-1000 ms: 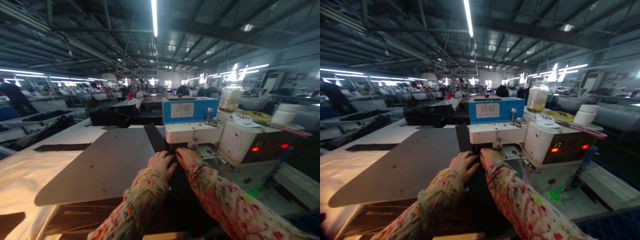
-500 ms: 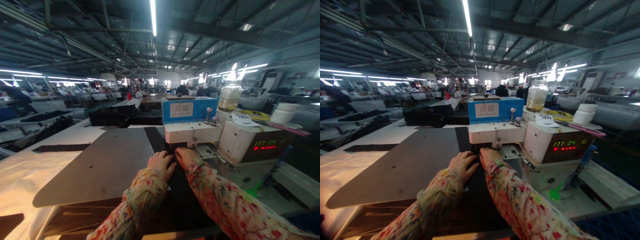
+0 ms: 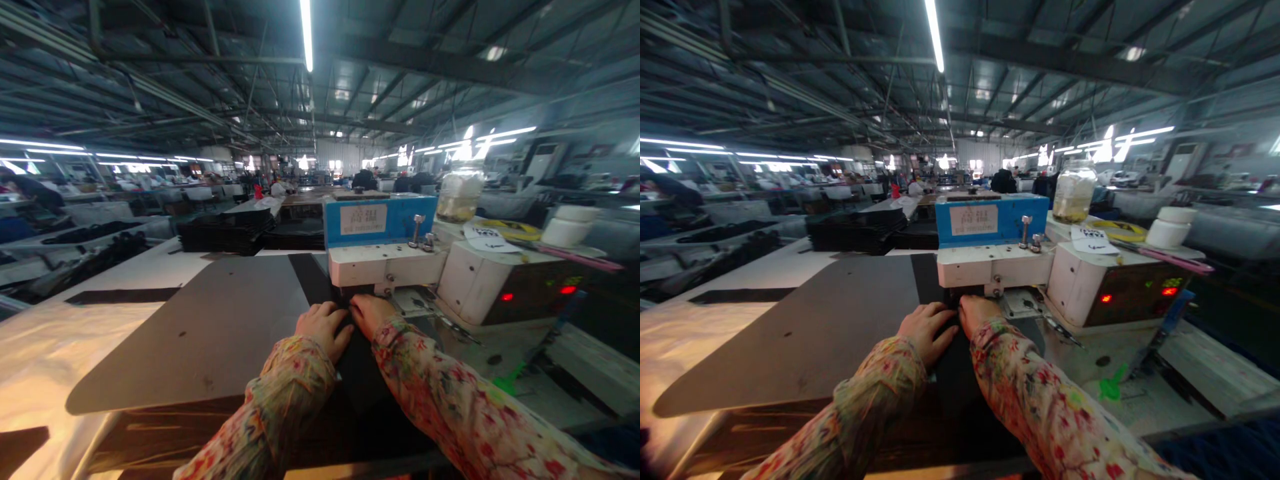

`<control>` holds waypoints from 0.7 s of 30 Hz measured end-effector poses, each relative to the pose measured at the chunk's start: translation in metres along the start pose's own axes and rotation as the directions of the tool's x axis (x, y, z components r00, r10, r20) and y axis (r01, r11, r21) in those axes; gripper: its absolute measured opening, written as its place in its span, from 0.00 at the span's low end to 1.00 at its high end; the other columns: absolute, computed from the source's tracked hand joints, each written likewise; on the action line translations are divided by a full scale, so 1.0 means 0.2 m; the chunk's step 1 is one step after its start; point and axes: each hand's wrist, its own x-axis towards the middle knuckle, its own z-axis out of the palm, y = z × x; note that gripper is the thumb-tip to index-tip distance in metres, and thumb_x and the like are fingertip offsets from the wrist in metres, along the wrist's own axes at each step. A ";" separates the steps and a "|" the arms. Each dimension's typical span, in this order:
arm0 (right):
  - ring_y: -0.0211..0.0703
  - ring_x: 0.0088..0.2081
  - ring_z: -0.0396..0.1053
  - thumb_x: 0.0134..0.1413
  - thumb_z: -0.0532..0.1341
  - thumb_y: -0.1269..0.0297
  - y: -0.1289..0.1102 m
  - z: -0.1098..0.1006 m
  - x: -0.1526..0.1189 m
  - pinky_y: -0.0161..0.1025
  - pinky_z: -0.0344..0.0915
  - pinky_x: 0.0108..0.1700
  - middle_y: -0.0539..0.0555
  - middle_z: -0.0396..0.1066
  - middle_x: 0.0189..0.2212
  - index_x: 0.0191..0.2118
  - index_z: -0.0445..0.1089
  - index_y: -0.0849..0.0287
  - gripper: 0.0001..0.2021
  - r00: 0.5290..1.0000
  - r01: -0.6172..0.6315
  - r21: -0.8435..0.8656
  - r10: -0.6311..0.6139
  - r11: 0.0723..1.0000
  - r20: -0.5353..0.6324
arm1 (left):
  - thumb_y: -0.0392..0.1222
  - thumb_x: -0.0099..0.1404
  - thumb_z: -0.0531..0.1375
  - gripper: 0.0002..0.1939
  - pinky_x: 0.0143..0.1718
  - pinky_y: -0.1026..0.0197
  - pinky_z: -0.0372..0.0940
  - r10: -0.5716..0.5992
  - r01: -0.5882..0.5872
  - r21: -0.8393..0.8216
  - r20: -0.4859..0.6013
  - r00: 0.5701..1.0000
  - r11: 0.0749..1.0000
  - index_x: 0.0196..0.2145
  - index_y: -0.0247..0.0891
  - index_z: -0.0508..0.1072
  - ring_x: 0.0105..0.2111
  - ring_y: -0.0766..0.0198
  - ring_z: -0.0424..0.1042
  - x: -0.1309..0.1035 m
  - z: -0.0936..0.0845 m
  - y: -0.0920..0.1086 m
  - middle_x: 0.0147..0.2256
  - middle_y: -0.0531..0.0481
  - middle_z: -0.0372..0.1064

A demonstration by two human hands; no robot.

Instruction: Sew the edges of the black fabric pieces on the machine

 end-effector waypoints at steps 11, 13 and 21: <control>0.40 0.33 0.66 0.51 0.50 0.67 -0.01 0.00 0.00 0.33 0.57 0.30 0.53 0.69 0.31 0.34 0.66 0.58 0.09 1.000 -0.013 -0.005 0.013 1.000 0.008 | 0.50 0.57 0.49 0.17 0.42 0.56 0.57 -0.002 0.002 -0.001 0.000 1.000 1.000 0.44 0.46 0.64 0.43 0.59 0.58 0.00 0.00 0.00 0.43 0.52 0.61; 0.40 0.33 0.66 0.51 0.50 0.67 -0.01 0.00 0.00 0.33 0.57 0.30 0.53 0.69 0.31 0.34 0.66 0.58 0.09 1.000 -0.020 -0.006 0.020 1.000 0.002 | 0.50 0.57 0.49 0.17 0.42 0.57 0.57 0.004 -0.004 -0.003 -0.011 1.000 1.000 0.44 0.46 0.64 0.42 0.59 0.58 0.00 0.01 0.00 0.43 0.52 0.61; 0.39 0.34 0.66 0.51 0.50 0.67 -0.01 0.00 0.00 0.32 0.57 0.31 0.53 0.69 0.31 0.33 0.66 0.58 0.08 1.000 -0.002 0.005 0.002 1.000 -0.009 | 0.51 0.57 0.49 0.17 0.43 0.58 0.58 0.063 -0.064 -0.022 -0.060 0.996 0.998 0.43 0.45 0.65 0.41 0.60 0.59 0.01 0.03 -0.04 0.42 0.51 0.61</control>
